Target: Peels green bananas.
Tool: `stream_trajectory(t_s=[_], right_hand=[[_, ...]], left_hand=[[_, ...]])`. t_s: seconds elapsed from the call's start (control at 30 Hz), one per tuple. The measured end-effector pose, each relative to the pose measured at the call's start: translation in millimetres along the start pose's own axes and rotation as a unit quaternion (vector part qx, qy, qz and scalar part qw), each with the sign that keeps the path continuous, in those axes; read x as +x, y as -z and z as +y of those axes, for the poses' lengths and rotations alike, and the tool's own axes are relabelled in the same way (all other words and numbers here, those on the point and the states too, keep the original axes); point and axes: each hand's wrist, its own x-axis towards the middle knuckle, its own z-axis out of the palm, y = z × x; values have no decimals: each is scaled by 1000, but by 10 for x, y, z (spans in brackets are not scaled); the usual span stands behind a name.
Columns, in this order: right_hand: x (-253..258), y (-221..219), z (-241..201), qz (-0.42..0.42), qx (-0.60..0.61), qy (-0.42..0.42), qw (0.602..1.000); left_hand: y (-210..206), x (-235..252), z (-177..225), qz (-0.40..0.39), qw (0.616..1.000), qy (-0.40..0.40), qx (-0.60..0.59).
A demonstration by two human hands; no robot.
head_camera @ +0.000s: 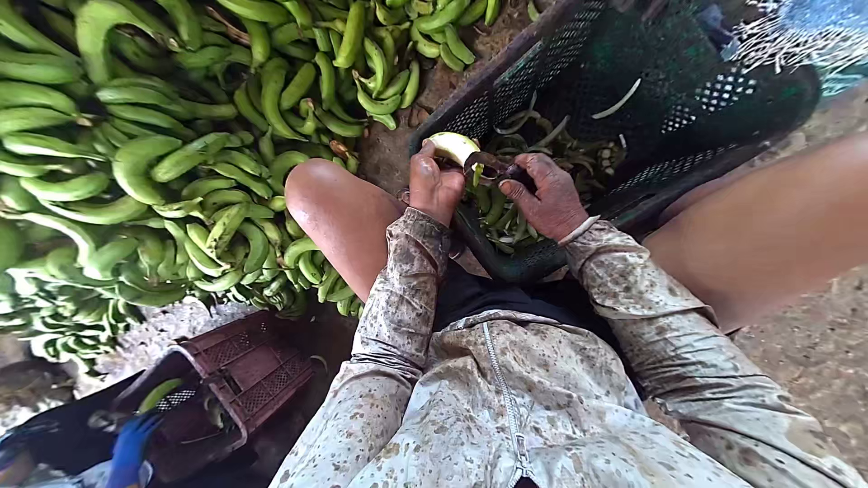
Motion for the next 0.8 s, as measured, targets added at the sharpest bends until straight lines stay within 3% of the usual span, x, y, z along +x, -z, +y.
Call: stream_trajectory(t_s=[0.17,0.27,0.33,0.43,0.47,0.5,0.6,0.67,0.73,0.8], right_hand=[[33,29,-41,4,10,-33,999],[102,137,-38,12,31,-71,997],[178,246,2,9,36,-111,993],[261,444,124,-1,26,-188,982],[258,480,169,5,25,-206,978],[236,503,185,19,27,-214,976],[159,476,131,49,34,-168,984],[57,370,79,40,36,-99,994],[-34,242,36,21,30,-23,999],[-84,130,18,10,3,34,999]], left_hand=[[-30,-75,-98,-68,993,-23,96],[31,-152,-185,-197,939,-19,283],[97,-238,-208,-317,837,-18,445],[168,-239,-97,-487,611,-7,624],[183,-224,-73,-510,585,8,631],[204,-220,-76,-496,612,20,616],[172,-154,-118,-329,828,34,452],[81,-90,-62,-191,929,35,316],[14,-21,32,-107,978,26,176],[11,12,89,-87,988,45,116]])
